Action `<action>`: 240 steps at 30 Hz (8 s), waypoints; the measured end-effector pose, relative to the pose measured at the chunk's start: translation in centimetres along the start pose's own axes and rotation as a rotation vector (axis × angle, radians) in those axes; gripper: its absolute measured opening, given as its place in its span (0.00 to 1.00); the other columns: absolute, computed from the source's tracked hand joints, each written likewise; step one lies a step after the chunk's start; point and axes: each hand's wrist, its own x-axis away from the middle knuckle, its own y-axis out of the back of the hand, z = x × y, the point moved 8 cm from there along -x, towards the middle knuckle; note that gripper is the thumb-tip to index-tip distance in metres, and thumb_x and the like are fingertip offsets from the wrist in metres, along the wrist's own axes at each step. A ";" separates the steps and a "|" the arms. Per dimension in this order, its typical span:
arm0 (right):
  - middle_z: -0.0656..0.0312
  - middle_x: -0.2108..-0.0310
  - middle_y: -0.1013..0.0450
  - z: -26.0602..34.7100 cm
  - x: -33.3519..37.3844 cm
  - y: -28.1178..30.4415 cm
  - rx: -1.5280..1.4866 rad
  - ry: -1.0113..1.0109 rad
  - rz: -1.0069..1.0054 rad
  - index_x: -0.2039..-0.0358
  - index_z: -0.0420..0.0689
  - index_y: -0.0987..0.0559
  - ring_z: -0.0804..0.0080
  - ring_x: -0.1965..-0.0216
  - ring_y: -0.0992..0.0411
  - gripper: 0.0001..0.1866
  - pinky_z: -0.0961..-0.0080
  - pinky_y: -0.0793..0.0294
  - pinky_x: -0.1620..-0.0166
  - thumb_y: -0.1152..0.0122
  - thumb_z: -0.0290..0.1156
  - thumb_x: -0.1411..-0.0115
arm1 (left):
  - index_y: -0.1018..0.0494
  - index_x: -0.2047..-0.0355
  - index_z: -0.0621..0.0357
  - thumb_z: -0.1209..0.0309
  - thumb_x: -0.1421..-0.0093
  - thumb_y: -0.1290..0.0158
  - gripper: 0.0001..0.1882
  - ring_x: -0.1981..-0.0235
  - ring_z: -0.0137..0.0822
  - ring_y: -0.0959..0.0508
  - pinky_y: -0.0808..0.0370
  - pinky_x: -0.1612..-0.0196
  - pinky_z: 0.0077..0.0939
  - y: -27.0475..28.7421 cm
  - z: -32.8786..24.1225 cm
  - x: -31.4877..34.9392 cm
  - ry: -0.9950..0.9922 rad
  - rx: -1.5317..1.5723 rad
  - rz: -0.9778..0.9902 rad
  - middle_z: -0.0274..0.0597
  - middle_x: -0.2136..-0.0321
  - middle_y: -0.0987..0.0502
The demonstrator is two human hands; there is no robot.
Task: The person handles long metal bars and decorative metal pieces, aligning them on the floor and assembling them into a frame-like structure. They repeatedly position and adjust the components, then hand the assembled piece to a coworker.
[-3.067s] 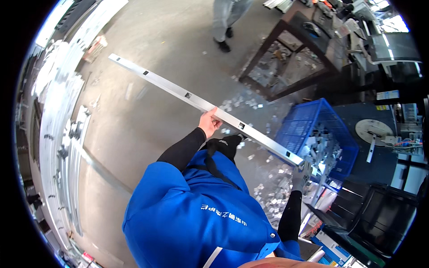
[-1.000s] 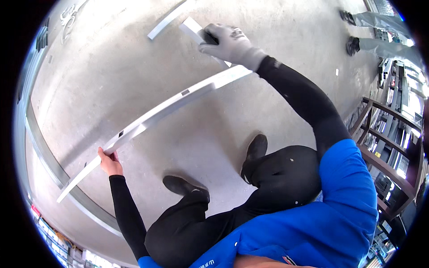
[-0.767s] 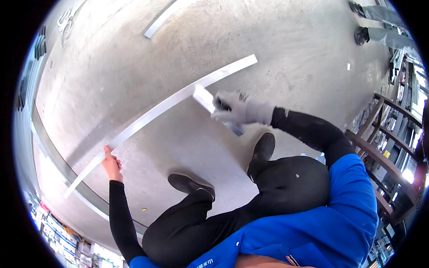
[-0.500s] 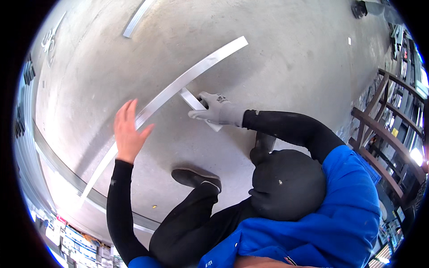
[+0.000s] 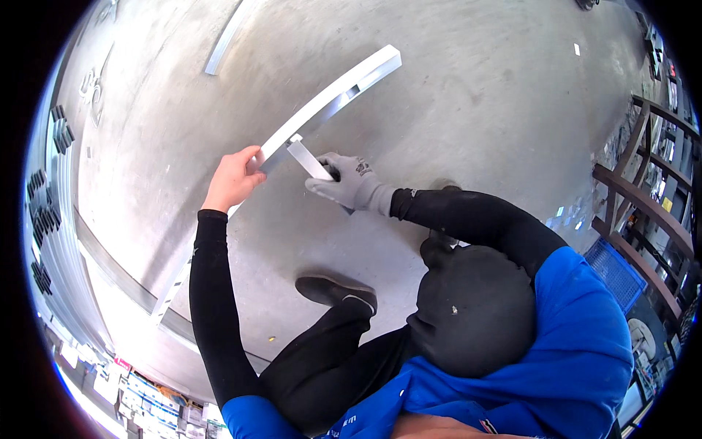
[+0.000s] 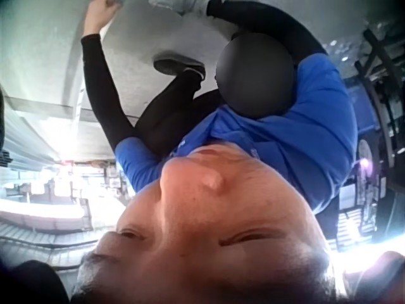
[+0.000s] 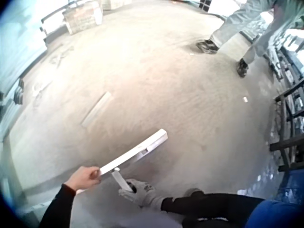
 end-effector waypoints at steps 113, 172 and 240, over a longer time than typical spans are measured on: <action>0.67 0.72 0.27 -1.4 -1.0 0.5 -0.379 -0.002 -0.068 0.45 0.36 0.27 0.86 0.80 0.34 0.22 0.82 0.32 0.78 0.38 0.34 0.35 | 0.30 0.46 0.53 0.76 0.47 0.45 0.26 0.59 0.44 0.21 0.23 0.57 0.39 -2.3 -7.0 2.8 -0.333 -0.238 -0.513 0.41 0.54 0.21; 0.57 0.75 0.24 11.4 -8.1 4.7 0.464 0.715 -0.260 0.63 0.45 0.19 0.57 0.73 0.24 0.08 0.66 0.25 0.67 0.35 0.32 0.41 | 0.25 0.54 0.55 0.52 0.39 0.43 0.21 0.54 0.48 0.23 0.24 0.52 0.42 -0.5 -0.4 0.3 -0.215 -0.152 -0.385 0.45 0.59 0.22; 0.55 0.40 0.37 18.0 -29.9 0.2 1.080 0.473 -0.689 0.38 0.49 0.31 0.52 0.36 0.42 0.32 0.49 0.45 0.37 0.48 0.55 0.37 | 0.25 0.56 0.64 0.82 0.33 0.53 0.09 0.51 0.37 0.22 0.26 0.43 0.30 26.2 20.1 15.6 -0.246 1.110 -1.107 0.43 0.56 0.22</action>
